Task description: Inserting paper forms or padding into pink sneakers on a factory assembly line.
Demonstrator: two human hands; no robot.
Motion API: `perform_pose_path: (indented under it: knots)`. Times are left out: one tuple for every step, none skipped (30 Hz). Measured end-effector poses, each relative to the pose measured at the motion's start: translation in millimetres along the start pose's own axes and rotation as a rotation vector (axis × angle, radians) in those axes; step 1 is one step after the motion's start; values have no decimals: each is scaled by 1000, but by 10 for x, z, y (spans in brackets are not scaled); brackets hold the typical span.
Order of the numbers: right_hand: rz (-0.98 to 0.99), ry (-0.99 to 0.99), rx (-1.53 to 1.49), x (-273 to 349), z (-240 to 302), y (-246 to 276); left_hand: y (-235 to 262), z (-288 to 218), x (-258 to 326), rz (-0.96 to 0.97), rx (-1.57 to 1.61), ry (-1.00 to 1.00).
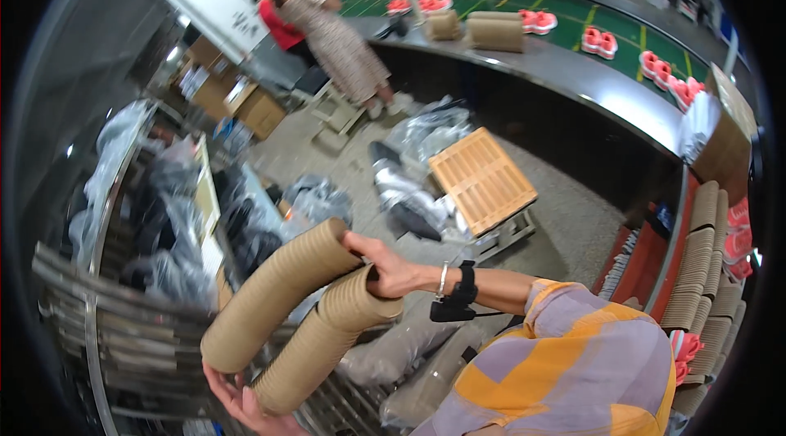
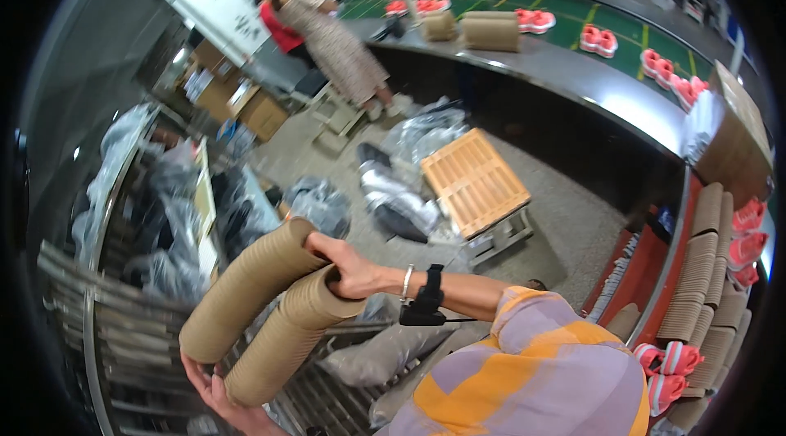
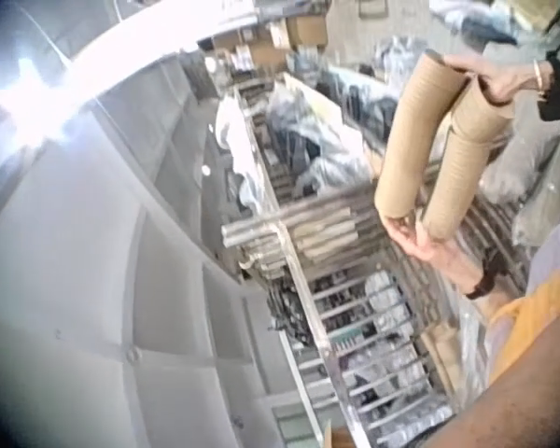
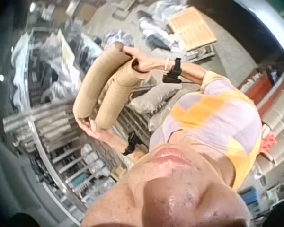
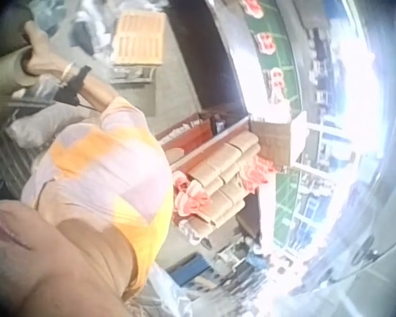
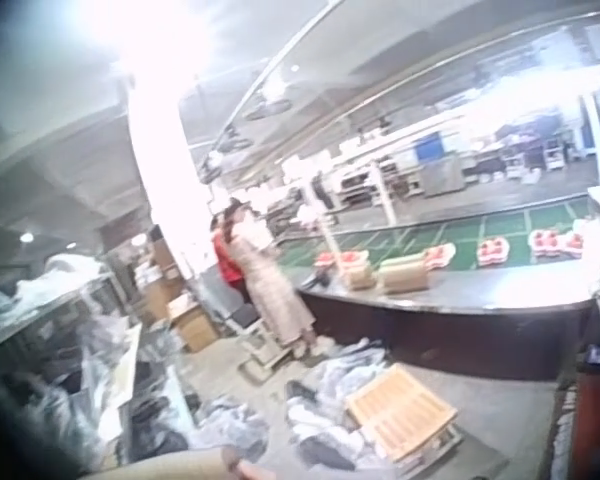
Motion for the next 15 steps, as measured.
perform_pose_path:
  knots:
    - [-57,-28,116,99,215,416,-439,-45,-46,61,26,19]
    - [-110,-56,219,208,451,833,-858,-119,-50,115,41,37]
    - [-178,-76,255,385,542,1261,-1251,-161,-23,162,77,37]
    - [-249,-88,297,539,666,1736,-1747,-266,-27,197,113,14]
    - [-299,-85,386,626,1030,2011,-2190,-340,3,266,202,34]
    - [-339,-79,410,723,1282,2347,-2636,-416,40,339,290,56]
    - [-378,-64,415,824,1603,2701,-3119,-561,81,416,344,40]
    - [-404,-49,416,901,1886,3025,-3588,-687,116,481,396,26]
    - [-482,-47,520,1019,2186,3307,-4036,-757,159,540,409,33]
    - [-568,-47,629,1166,2477,3590,-4482,-930,214,586,439,23]
    - [-616,-22,694,1315,2670,3834,-4903,-1102,323,685,540,50]
    - [-668,10,675,1446,2851,4056,-5312,-1261,434,783,638,81]
    - [-727,8,744,1651,3012,4323,-5738,-1398,539,848,666,54]
    - [-772,2,799,1825,3152,4542,-6093,-1517,627,896,684,28]
    - [-834,6,818,1938,3308,4705,-6449,-1603,728,954,729,10]
Point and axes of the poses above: each hand's wrist, its own x-axis away from the middle knuckle, its own y-axis out of the back of the hand, z = x × y, the point moved 8 cm from there along -x, towards the middle knuckle, and after that the axes turned 12 degrees about -x, right-handed, at the moved point
